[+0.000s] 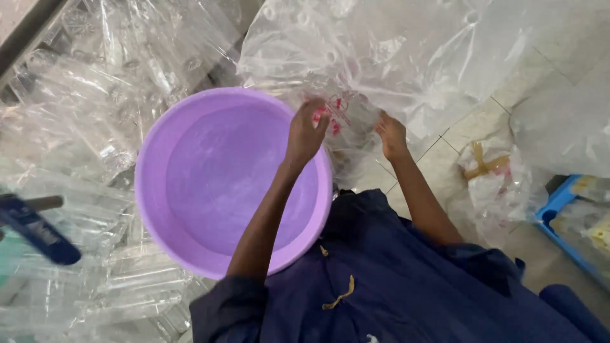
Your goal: The person is washing clear plastic bottles by submerging them in a purple basin filled with water and then moving them to a separate pile.
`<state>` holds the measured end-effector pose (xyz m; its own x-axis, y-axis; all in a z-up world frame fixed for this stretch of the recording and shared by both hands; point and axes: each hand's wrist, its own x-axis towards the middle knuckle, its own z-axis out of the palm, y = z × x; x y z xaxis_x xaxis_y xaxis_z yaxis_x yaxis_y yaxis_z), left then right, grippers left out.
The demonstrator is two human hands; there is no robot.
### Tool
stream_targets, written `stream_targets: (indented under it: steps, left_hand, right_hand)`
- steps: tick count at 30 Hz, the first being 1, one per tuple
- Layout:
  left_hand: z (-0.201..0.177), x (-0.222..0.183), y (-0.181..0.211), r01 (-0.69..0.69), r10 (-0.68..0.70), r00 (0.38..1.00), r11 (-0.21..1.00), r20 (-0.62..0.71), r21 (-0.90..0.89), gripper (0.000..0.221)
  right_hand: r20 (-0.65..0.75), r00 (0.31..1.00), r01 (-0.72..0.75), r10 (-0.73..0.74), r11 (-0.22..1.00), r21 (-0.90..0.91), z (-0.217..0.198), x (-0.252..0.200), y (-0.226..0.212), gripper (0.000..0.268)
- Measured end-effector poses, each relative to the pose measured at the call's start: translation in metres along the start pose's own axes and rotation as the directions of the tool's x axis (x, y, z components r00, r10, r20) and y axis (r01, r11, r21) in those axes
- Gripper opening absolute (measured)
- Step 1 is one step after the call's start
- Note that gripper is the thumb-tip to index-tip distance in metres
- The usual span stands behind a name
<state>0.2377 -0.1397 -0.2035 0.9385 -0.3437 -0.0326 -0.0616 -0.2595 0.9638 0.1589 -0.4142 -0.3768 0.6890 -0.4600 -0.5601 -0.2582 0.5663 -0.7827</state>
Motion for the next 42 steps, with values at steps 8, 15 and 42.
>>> stream_targets:
  steps: [8, 15, 42]
  left_hand:
    - [0.162, 0.133, -0.158, -0.155, -0.021, 0.971, 0.701, 0.236, 0.696, 0.032]
    - [0.155, 0.112, -0.126, 0.071, -0.381, 0.878, 0.702, 0.29, 0.709, 0.049]
    - [0.003, -0.14, 0.097, 0.13, -0.379, 0.674, 0.906, -0.634, -0.403, 0.049]
  right_hand:
    - [-0.115, 0.979, -0.188, 0.169, 0.966, -0.18, 0.037, 0.029, -0.018, 0.089]
    - [0.803, 0.56, 0.284, -0.202, 0.958, 0.043, -0.082, 0.075, 0.064, 0.139]
    - [0.751, 0.635, 0.77, -0.181, 0.061, -0.636, 0.134, -0.022, -0.066, 0.052]
